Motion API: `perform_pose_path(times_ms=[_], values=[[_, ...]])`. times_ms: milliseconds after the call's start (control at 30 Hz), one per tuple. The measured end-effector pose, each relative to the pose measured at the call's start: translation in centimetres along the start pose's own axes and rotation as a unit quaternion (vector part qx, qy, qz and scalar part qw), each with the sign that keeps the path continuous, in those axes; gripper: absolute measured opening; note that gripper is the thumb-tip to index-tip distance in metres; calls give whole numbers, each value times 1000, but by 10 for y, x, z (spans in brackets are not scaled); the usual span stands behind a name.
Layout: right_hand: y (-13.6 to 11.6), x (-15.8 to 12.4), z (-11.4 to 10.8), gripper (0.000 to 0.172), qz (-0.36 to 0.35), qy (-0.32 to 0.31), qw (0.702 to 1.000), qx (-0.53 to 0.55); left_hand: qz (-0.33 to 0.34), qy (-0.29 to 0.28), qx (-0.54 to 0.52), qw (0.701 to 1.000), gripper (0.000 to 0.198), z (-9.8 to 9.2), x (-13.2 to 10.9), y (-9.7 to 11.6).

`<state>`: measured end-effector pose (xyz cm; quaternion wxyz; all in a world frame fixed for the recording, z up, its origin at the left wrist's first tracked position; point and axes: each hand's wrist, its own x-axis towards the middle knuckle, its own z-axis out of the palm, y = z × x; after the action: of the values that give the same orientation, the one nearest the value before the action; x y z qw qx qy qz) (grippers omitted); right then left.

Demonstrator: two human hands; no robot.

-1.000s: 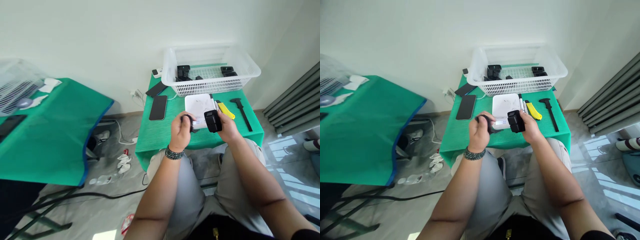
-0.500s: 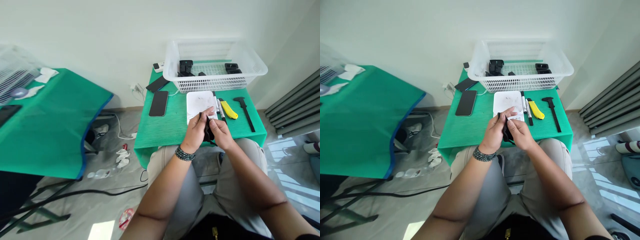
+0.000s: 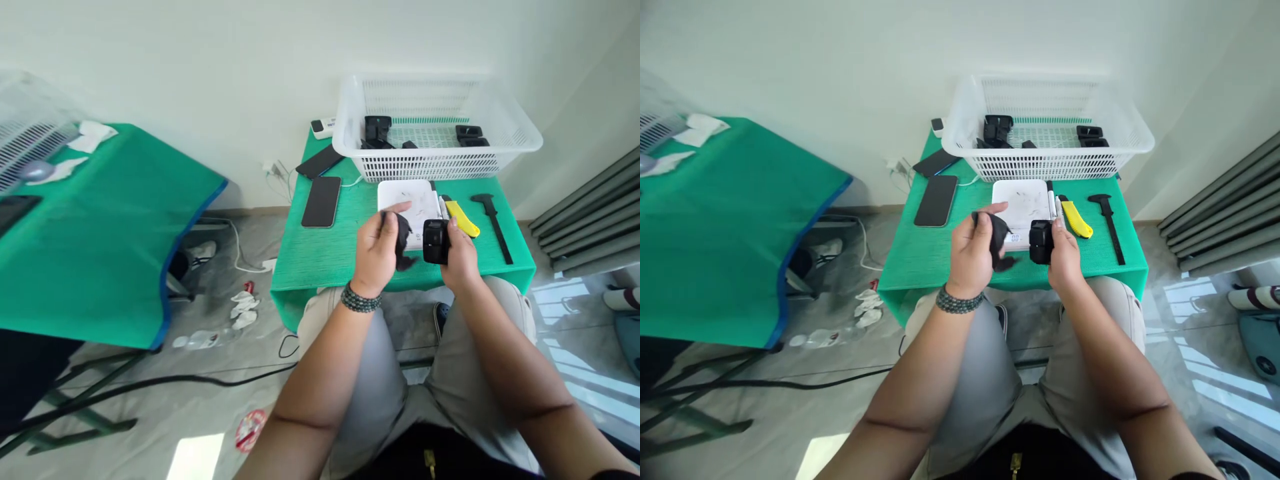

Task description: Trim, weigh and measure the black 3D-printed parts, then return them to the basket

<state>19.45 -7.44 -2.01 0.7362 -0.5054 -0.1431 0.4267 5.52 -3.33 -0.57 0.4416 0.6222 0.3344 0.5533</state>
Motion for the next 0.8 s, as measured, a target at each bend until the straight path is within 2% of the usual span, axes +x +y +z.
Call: perform_pose_path(times_ms=[67, 133, 167, 233, 300, 367, 467, 567, 633, 733, 800], values=[[5, -4, 2, 32, 23, -20, 999, 12, 68, -47, 63, 995, 54, 7, -10, 9], [10, -11, 7, 32, 42, -71, 996, 42, 130, -68, 168, 975, 52, 19, -17, 10], [12, -15, 9, 33, 47, -88, 993, 58, 141, -69, 216, 964, 50, 25, -19, 8], [13, -21, 15, 33, 48, -82, 993, 70, 132, -83, 248, 956, 46, 36, -21, 1], [13, -24, 19, 30, 39, -47, 997, 56, 117, -98, 209, 966, 45, 41, -19, -5], [11, -26, 21, 28, 32, -25, 998, 41, 107, -87, 158, 978, 47, 40, -13, -10], [9, -33, 21, 30, 35, -35, 998, 42, 47, -6, 129, 991, 57, 23, 8, -21], [9, -39, 21, 30, 55, -79, 993, 69, 0, 115, 109, 987, 60, -2, 32, -33], [10, -34, 22, 24, 93, -65, 989, 97, -4, 149, 41, 988, 64, -12, 36, -33], [10, -19, 22, 26, 181, -13, 975, 127, 39, 140, -15, 989, 60, -10, 19, -16], [7, -12, 20, 32, 207, -24, 969, 135, 97, 70, 16, 993, 59, -2, 2, -2]])
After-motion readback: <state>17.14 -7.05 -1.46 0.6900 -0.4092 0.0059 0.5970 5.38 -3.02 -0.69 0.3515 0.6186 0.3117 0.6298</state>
